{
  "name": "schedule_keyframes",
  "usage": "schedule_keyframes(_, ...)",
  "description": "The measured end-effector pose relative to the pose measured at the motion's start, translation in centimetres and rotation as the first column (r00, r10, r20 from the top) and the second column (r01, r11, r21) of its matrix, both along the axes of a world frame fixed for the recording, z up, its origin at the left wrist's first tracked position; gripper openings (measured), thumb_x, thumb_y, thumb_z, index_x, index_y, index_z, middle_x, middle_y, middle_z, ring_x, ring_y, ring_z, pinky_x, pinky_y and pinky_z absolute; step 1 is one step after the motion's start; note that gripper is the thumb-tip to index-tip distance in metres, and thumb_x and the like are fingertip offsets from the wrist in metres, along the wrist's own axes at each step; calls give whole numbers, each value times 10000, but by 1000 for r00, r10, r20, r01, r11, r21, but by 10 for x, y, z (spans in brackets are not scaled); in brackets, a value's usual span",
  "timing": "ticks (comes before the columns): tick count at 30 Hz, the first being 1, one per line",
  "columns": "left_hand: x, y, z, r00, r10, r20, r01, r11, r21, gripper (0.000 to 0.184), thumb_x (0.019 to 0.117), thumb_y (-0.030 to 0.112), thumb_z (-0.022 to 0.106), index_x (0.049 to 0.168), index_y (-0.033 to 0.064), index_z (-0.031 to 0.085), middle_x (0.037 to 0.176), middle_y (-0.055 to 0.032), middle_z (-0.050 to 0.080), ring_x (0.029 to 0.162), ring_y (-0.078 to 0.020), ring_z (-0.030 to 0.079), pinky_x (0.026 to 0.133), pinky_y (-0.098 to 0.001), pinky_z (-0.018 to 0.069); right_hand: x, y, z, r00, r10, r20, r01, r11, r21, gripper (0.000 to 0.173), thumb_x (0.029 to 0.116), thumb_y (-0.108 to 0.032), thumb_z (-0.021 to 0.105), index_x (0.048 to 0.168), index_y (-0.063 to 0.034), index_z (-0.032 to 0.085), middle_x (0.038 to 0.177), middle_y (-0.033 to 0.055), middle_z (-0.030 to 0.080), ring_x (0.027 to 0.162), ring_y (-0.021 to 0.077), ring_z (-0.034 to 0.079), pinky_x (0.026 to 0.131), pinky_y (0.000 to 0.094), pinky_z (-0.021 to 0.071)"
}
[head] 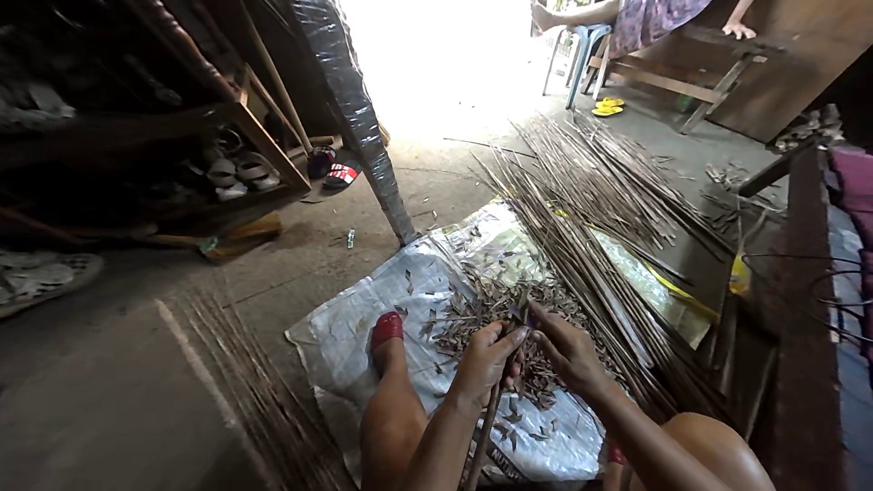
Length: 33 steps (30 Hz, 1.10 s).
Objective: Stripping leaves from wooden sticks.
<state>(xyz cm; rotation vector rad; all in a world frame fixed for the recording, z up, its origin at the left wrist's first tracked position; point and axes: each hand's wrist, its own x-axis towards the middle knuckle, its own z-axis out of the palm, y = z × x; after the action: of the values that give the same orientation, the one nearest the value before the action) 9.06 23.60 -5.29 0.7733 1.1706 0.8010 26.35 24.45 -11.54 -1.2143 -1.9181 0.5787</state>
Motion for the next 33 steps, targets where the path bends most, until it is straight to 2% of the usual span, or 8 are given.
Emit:
schedule_keyframes(3, 1, 0, 1, 1000, -4, 27, 5, 1000, -26, 112, 1069, 112, 517, 1084, 21, 581, 655, 7, 566, 448, -21, 505, 407, -144, 429, 0, 4, -2, 997, -79, 24, 78, 996, 48, 468, 1022, -265, 508, 1417, -32, 601, 1029, 163, 728, 776, 297, 703, 658, 506, 564)
schedule_keyframes(6, 2, 0, 1, 999, -13, 51, 15, 999, -46, 106, 1068, 103, 514, 1101, 23, 575, 655, 2, 566, 444, -26, 498, 401, -148, 422, 9, 14, 1, 974, -193, -117, 169, 968, -187, 472, 1057, -193, 468, 1479, 15, 504, 1309, 194, 664, 1100, 265, 688, 953, 467, 535)
schedule_keyframes(7, 2, 1, 1, 998, -14, 60, 17, 999, -45, 105, 1068, 102, 512, 1098, 24, 575, 655, 1, 565, 443, -26, 497, 399, -149, 421, 12, 18, 3, 948, -248, -201, 188, 942, -276, 482, 1066, -192, 450, 1501, 15, 469, 1289, 140, 672, 1034, 140, 666, 918, 337, 525)
schedule_keyframes(8, 2, 1, 1, 998, -12, 66, 15, 999, -42, 103, 1070, 103, 510, 1088, 25, 574, 654, 1, 563, 442, -27, 497, 399, -150, 424, 12, 22, 5, 908, -294, -299, 186, 921, -342, 477, 1070, -183, 441, 1501, 20, 451, 1092, 67, 667, 778, 30, 550, 704, 224, 462)
schedule_keyframes(11, 3, 3, -2, 999, 6, 33, -5, 1000, -12, 111, 1072, 110, 508, 1045, 22, 568, 650, -7, 569, 439, -37, 505, 400, -159, 434, 8, 17, 16, 804, -284, -522, -34, 854, -518, 460, 1082, -184, 378, 1493, 18, 412, 743, -51, 503, 522, 2, 408, 473, 187, 374)
schedule_keyframes(18, 10, 4, -19, 957, 88, -277, -33, 980, 195, 164, 1041, 103, 570, 1145, -14, 618, 779, -51, 644, 510, -78, 571, 453, -229, 494, -12, -10, 29, 687, -168, -707, -448, 667, -595, 320, 1056, -239, 398, 1309, -76, 506, 741, -80, 538, 517, -19, 440, 459, 158, 376)
schedule_keyframes(25, 16, -4, -22, 906, 29, -422, 84, 966, 246, 125, 1020, 107, 599, 1052, -11, 626, 752, -64, 624, 531, -119, 587, 497, -286, 522, -13, -8, 30, 597, -356, -719, -399, 646, -651, 147, 1036, -224, 489, 1100, -92, 499, 652, -70, 483, 452, -19, 393, 418, 138, 349)
schedule_keyframes(33, 15, -9, -27, 858, 43, -512, 157, 927, 340, 151, 1010, 103, 593, 1059, -35, 627, 707, -62, 625, 545, -134, 605, 551, -318, 542, -7, 2, 24, 719, -298, -627, -417, 536, -734, 237, 1084, -206, 475, 899, -94, 570, 604, -62, 510, 441, -4, 406, 420, 158, 340)
